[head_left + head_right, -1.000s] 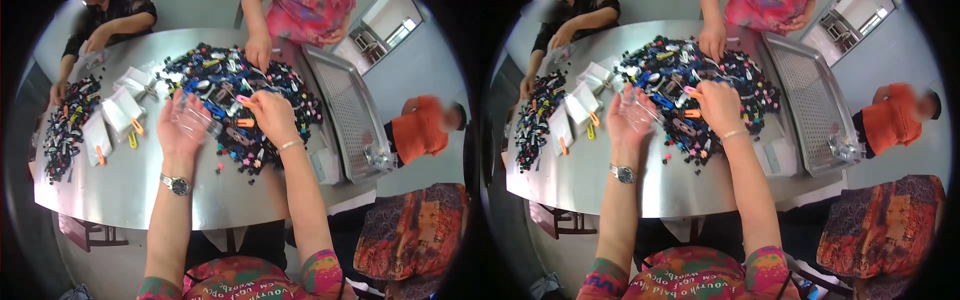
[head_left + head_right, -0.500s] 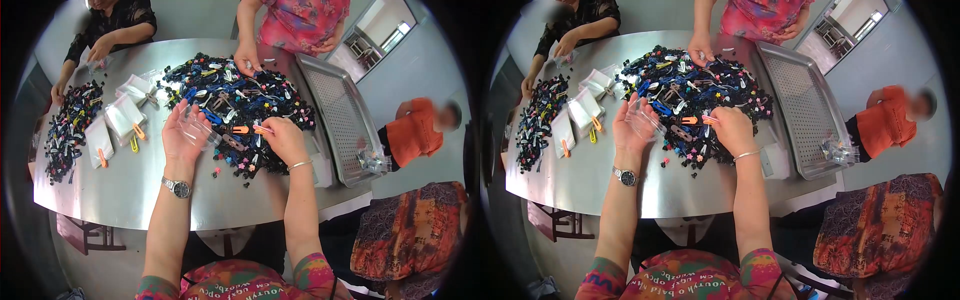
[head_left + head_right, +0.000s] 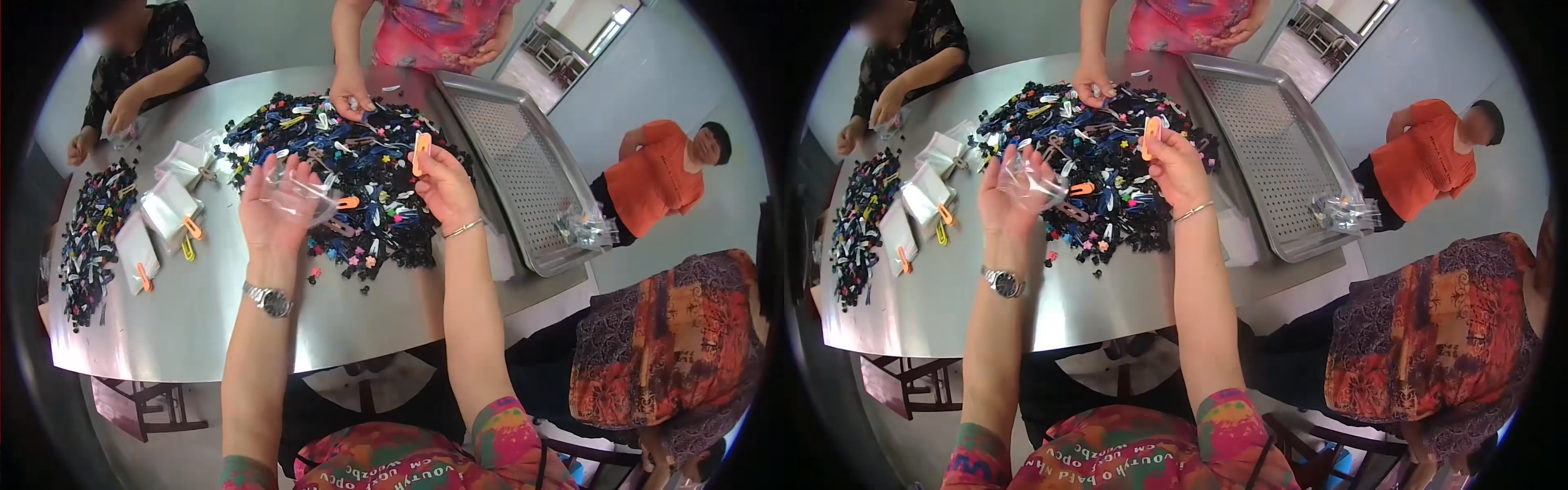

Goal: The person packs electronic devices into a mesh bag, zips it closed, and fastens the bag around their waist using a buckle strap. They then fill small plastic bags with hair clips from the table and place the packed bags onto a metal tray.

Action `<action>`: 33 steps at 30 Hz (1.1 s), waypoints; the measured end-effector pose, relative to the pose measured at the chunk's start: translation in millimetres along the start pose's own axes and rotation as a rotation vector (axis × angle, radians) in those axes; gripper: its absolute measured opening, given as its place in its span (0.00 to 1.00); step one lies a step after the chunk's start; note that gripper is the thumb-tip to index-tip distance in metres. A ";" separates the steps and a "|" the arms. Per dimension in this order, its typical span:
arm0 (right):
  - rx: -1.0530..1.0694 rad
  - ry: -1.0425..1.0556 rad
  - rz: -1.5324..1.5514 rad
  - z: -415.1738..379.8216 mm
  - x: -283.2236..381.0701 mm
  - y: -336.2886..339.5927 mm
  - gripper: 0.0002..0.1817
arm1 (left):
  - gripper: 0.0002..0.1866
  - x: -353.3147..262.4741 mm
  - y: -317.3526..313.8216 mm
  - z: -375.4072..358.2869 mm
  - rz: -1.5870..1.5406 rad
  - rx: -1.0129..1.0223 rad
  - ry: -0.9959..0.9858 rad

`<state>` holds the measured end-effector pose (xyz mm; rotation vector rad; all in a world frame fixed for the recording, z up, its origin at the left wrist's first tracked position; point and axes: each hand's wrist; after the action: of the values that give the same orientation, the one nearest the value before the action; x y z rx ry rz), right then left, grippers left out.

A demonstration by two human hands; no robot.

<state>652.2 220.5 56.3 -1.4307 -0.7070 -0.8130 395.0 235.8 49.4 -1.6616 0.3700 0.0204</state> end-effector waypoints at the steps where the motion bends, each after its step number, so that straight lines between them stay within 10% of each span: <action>1: 0.016 -0.014 0.070 -0.6 0.0 -5.6 0.15 | 0.13 2.3 -3.2 1.3 0.000 -0.001 0.009; 5: 0.175 0.021 -0.210 -51.1 -6.3 -59.2 0.14 | 0.12 8.5 1.1 4.0 -0.030 0.105 0.023; 13: 0.228 0.739 -1.647 -82.1 -23.2 -102.5 0.08 | 0.22 18.4 3.3 -11.7 0.058 -0.020 -0.029; 18: 0.240 0.799 -1.673 -79.3 -34.4 -112.5 0.05 | 0.24 17.7 1.1 -15.8 0.122 -0.013 -0.027; 26: 0.144 0.299 -1.292 -71.5 -27.0 -120.3 0.10 | 0.22 14.2 2.5 -11.9 0.119 -0.018 -0.004; 33: 0.068 0.456 -1.435 -70.9 -30.7 -129.5 0.11 | 0.20 20.1 2.2 -13.4 0.107 -0.013 0.042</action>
<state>523.9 155.3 101.3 -0.4258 -1.3551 -2.0760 410.7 218.1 44.5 -1.6553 0.4908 0.0679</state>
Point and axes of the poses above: each hand's wrist, its own z-axis towards the middle knuckle, its own y-axis out of the back of the hand, x = y × z, and after that the axes turned 7 degrees about z, right-handed
